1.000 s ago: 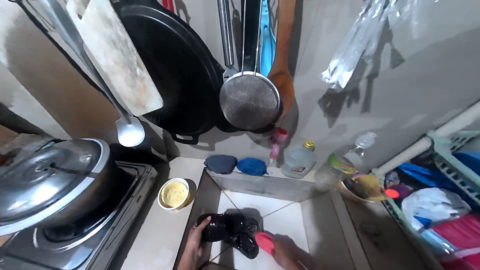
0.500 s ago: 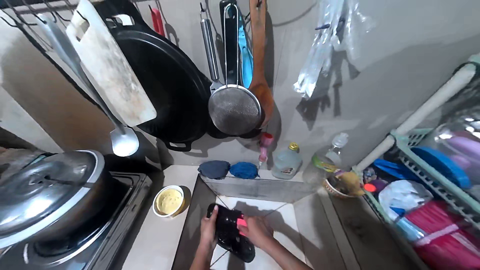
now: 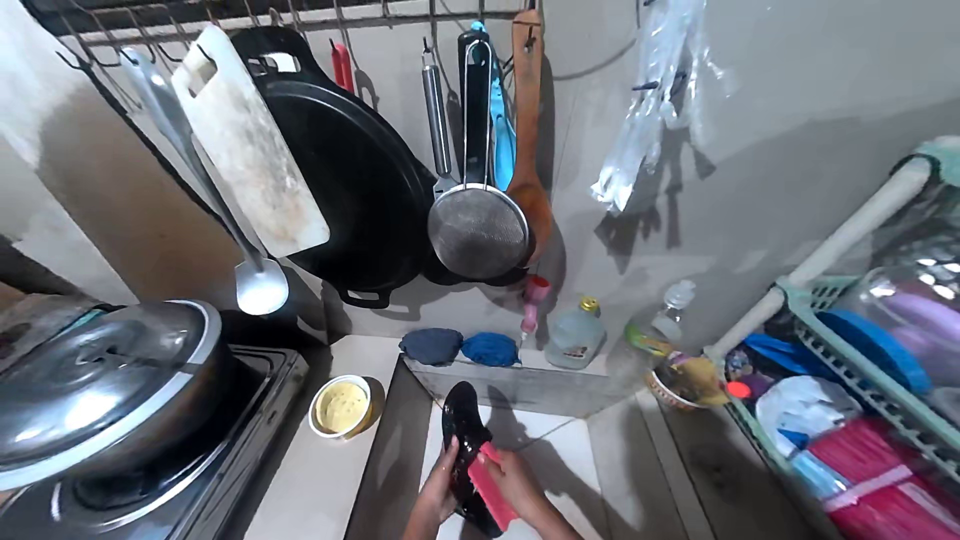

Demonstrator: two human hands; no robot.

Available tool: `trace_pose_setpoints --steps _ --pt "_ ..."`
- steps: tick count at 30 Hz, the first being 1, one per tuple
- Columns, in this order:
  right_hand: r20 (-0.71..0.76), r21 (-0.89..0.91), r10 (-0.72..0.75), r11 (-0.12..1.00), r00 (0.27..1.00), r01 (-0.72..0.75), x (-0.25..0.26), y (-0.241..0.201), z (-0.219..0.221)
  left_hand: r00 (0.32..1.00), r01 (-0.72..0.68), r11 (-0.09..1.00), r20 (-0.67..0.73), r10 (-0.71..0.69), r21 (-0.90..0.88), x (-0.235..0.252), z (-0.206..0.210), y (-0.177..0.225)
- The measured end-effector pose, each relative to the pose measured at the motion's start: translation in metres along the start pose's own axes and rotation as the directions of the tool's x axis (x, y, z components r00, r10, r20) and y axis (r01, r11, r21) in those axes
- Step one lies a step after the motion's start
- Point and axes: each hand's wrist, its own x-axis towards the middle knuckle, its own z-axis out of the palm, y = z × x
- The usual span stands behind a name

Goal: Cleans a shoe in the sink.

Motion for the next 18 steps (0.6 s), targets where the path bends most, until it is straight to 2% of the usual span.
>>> trace_pose_setpoints --steps 2,4,6,7,10,13,15,18 --pt "-0.034 0.082 -0.039 0.996 0.999 0.042 -0.002 0.005 0.005 0.999 0.026 0.999 0.03 -0.026 -0.025 0.002 0.005 0.003" --pt "0.002 -0.064 -0.03 0.998 1.0 0.03 -0.004 0.014 0.007 0.998 0.051 0.999 -0.022 -0.052 -0.011 0.007 0.008 0.003" --pt "0.061 -0.242 0.038 0.97 0.997 -0.022 -0.008 0.023 0.005 0.993 0.078 0.997 -0.088 -0.078 -0.004 0.011 0.005 -0.002" --pt "0.044 -0.262 0.077 0.963 0.996 -0.063 -0.012 0.024 -0.001 0.993 0.084 0.996 -0.082 -0.084 -0.007 0.01 0.003 -0.003" --pt "-0.186 -0.145 0.108 0.98 0.977 -0.136 -0.035 0.011 -0.012 0.984 0.092 0.99 -0.164 -0.074 0.103 0.011 0.002 -0.007" --pt "-0.152 -0.244 0.075 0.963 0.985 -0.111 -0.041 -0.01 -0.001 0.988 0.035 0.956 -0.152 0.01 0.29 0.016 0.002 -0.031" --pt "-0.184 -0.304 0.097 0.941 0.978 -0.15 -0.025 -0.013 -0.003 0.988 -0.02 0.941 -0.139 0.071 0.337 0.015 0.006 -0.04" --pt "-0.286 -0.223 0.136 0.953 0.948 -0.204 0.003 -0.015 -0.027 0.994 0.004 0.929 -0.104 0.038 0.371 0.014 -0.002 -0.041"
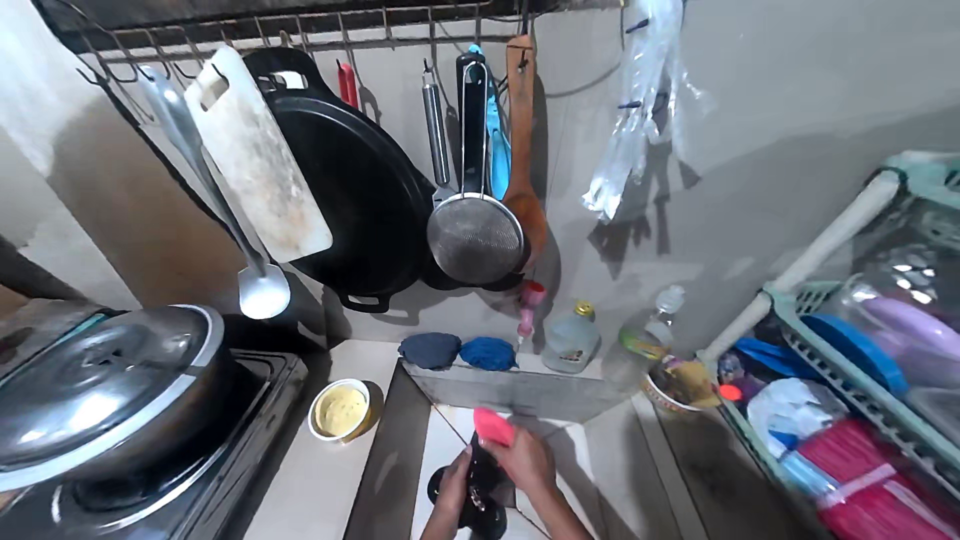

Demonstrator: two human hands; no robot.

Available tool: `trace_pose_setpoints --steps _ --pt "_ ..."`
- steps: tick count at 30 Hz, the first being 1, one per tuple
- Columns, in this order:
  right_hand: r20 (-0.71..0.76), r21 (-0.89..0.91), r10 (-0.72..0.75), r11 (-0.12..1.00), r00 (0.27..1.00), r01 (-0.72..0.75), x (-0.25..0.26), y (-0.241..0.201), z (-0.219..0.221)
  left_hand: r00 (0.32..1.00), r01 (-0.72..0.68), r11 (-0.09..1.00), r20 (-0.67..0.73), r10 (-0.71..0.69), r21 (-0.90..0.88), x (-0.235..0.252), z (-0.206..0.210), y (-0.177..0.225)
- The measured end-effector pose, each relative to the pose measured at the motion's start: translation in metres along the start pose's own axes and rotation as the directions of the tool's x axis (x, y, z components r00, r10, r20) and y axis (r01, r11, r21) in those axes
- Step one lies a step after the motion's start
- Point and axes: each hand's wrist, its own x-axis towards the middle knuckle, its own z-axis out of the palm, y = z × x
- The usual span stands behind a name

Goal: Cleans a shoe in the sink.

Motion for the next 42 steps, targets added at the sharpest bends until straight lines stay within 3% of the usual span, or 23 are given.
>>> trace_pose_setpoints --steps 3,6,12,15,18,22,26,29,31,33,37,39,42 --pt "-0.024 0.103 0.035 0.994 0.999 -0.033 0.012 -0.005 -0.013 1.0 0.002 1.0 -0.001 -0.002 -0.023 -0.002 -0.004 0.001" --pt "0.102 0.098 -0.043 0.995 0.994 0.033 -0.009 -0.013 -0.002 0.999 0.036 0.986 -0.023 -0.041 -0.163 -0.005 -0.006 0.002" --pt "0.224 0.044 -0.166 0.986 0.96 0.16 -0.067 0.003 0.051 0.961 0.025 0.958 -0.257 -0.101 -0.284 0.009 -0.005 -0.004" --pt "0.109 0.052 -0.094 0.995 0.99 0.088 -0.045 0.007 0.048 0.947 0.036 0.997 -0.316 -0.057 -0.07 0.01 0.001 -0.012" --pt "0.005 0.088 0.028 0.996 1.0 -0.028 0.001 0.003 0.016 0.968 0.03 0.983 -0.252 0.016 0.181 0.001 0.001 -0.019" --pt "0.018 0.133 0.057 0.989 0.998 -0.058 0.024 0.001 -0.001 0.974 0.047 0.95 -0.224 0.024 0.308 -0.004 0.001 -0.018" --pt "0.105 0.164 0.012 0.986 0.994 -0.029 -0.024 -0.005 0.033 0.936 0.118 0.981 -0.349 -0.058 0.153 0.018 0.003 -0.018" --pt "0.15 0.173 -0.002 0.985 0.989 -0.025 -0.053 0.006 0.057 0.914 0.071 0.997 -0.402 -0.057 0.019 0.022 0.004 -0.025" --pt "0.123 0.195 -0.004 0.981 0.992 -0.02 -0.052 0.012 0.059 0.934 -0.03 1.0 -0.357 0.027 -0.001 0.018 0.009 -0.033" --pt "0.035 0.231 0.031 0.972 0.999 -0.038 -0.027 0.018 0.048 0.963 -0.057 0.994 -0.256 0.08 0.096 0.01 0.011 -0.033" --pt "-0.041 0.259 0.116 0.96 0.992 -0.101 0.027 0.021 0.005 0.999 -0.033 0.978 -0.018 0.038 0.205 -0.003 0.013 -0.016" --pt "-0.027 0.312 0.11 0.945 0.994 -0.096 0.033 0.022 0.003 0.999 0.003 0.992 0.037 -0.008 0.129 -0.005 0.012 -0.008" --pt "0.009 0.397 0.026 0.917 1.0 -0.028 0.008 0.017 0.021 1.0 -0.002 0.995 -0.018 0.0 -0.097 0.007 0.007 0.001"
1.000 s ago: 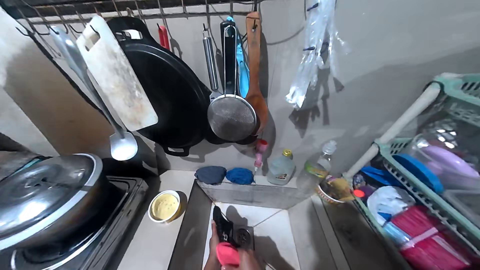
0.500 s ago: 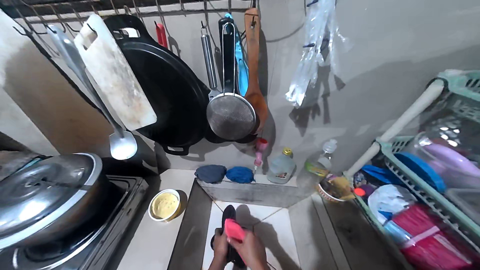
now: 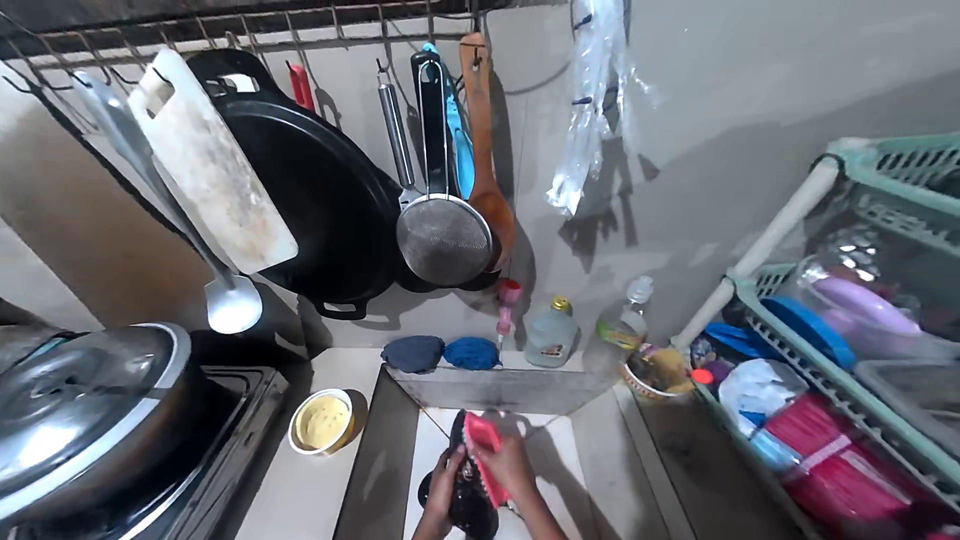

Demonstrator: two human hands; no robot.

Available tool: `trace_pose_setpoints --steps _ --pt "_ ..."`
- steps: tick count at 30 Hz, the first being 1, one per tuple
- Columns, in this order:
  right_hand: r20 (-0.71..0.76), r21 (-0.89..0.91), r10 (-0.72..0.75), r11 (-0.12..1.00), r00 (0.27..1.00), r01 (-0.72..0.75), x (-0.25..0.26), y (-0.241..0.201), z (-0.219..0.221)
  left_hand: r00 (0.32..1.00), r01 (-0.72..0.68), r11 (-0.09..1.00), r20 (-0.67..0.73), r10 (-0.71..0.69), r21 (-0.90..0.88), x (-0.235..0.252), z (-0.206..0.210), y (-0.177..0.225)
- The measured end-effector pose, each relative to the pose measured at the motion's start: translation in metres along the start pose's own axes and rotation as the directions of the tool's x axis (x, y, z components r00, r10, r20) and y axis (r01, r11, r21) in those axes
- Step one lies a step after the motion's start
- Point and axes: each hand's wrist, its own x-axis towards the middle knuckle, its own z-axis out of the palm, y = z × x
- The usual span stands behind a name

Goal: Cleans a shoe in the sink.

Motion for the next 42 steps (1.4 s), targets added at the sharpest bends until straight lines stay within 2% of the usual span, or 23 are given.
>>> trace_pose_setpoints --steps 2,4,6,9,11,12,15,18,21,23,26,29,32,36,39,42 --pt "0.033 0.017 -0.029 0.999 0.999 0.029 -0.021 0.005 0.014 0.996 -0.071 0.997 -0.054 0.07 -0.02 0.003 -0.002 0.003" --pt "0.051 -0.005 -0.015 1.0 0.999 0.016 -0.023 0.009 0.017 0.991 -0.132 0.99 -0.028 0.134 0.058 0.001 -0.009 0.002" --pt "0.008 -0.009 0.012 1.0 1.0 -0.012 -0.004 0.012 0.009 0.985 -0.167 0.974 0.078 0.156 0.155 -0.004 -0.018 0.001" --pt "-0.092 0.031 0.04 0.999 0.995 -0.037 0.027 0.01 -0.012 0.957 -0.188 0.968 0.254 0.141 0.168 -0.017 -0.03 0.007" --pt "-0.106 0.036 0.045 0.998 0.993 -0.042 0.032 0.003 -0.019 0.942 -0.14 0.976 0.326 0.079 0.167 -0.023 -0.031 0.019" --pt "-0.097 0.025 0.032 0.999 0.995 -0.03 0.029 -0.001 -0.017 0.95 -0.098 0.981 0.309 0.043 0.165 -0.027 -0.03 0.023" --pt "-0.028 -0.078 0.012 0.997 1.0 -0.014 0.003 -0.015 -0.005 0.993 -0.023 0.996 0.114 0.013 0.092 -0.028 -0.014 0.023" --pt "0.069 -0.222 0.024 0.975 0.997 -0.008 -0.024 -0.014 0.004 0.997 -0.073 0.995 -0.02 0.074 0.061 -0.017 -0.006 0.014" --pt "0.144 -0.21 0.004 0.977 0.99 0.026 -0.047 0.007 0.018 0.98 -0.157 0.983 -0.107 0.167 0.094 -0.003 -0.007 0.014" --pt "0.095 -0.166 0.001 0.986 0.995 0.015 -0.048 0.014 0.019 0.968 -0.213 0.959 -0.09 0.233 0.188 -0.004 0.0 0.016" --pt "0.006 -0.158 0.05 0.986 0.999 -0.048 -0.02 0.008 0.005 0.961 -0.257 0.928 -0.033 0.275 0.268 -0.013 0.006 0.01" --pt "-0.07 -0.085 0.085 0.992 0.994 -0.091 0.02 0.013 -0.016 0.964 -0.266 0.915 0.084 0.252 0.304 -0.022 0.0 0.005" --pt "-0.063 0.065 0.05 0.997 0.997 -0.045 0.035 0.022 -0.019 0.971 -0.222 0.928 0.149 0.185 0.299 -0.026 -0.013 0.006" --pt "-0.003 0.135 -0.037 0.99 0.999 0.037 0.008 0.022 0.01 0.991 -0.127 0.958 0.083 0.109 0.257 -0.003 -0.021 0.01" --pt "0.091 0.022 -0.01 1.0 0.996 0.007 -0.028 0.014 0.04 0.985 -0.15 0.952 -0.04 0.166 0.266 0.0 -0.015 0.011" --pt "0.093 -0.095 0.031 0.995 0.995 -0.022 -0.045 0.004 0.049 0.933 -0.132 0.834 -0.217 0.287 0.535 -0.002 -0.009 -0.001"
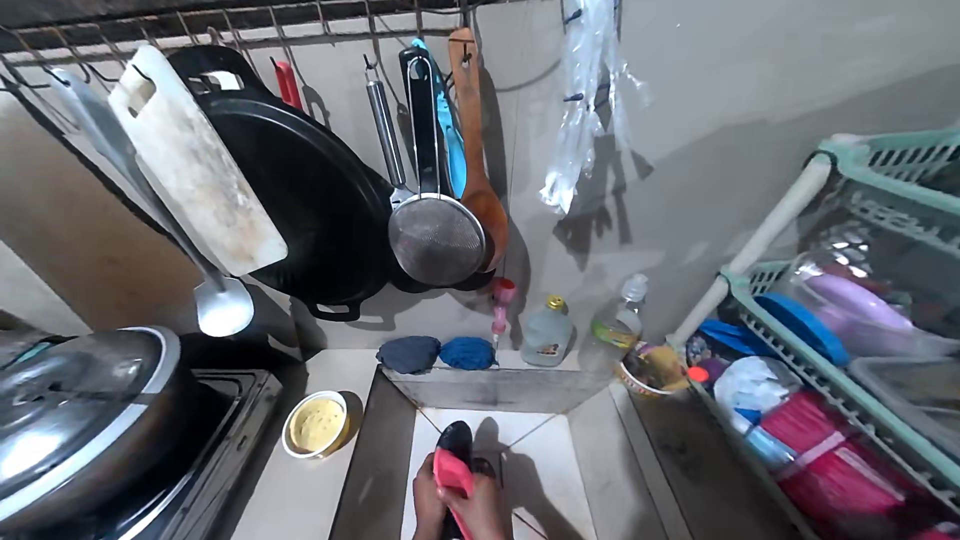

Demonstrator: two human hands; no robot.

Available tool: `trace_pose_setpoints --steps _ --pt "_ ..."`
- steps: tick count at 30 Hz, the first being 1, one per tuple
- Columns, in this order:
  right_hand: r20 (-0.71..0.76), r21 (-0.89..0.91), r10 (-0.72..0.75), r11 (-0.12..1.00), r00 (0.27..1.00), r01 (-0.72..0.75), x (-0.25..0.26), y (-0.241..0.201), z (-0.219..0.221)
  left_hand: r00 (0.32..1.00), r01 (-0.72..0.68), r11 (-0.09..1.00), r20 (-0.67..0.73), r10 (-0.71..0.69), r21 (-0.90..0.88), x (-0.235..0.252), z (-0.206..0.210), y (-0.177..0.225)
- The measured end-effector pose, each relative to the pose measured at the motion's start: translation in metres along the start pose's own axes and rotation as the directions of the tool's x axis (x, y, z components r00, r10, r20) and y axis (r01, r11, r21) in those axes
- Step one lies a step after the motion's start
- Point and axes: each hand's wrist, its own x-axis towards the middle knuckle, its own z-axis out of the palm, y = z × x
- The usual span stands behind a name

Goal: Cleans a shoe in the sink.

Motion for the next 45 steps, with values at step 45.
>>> trace_pose_setpoints --steps 45 --pt "-0.091 -0.078 -0.032 0.997 0.995 0.025 0.014 -0.016 -0.05 0.87 -0.308 0.951 0.399 0.29 -0.021 0.008 -0.009 0.016"
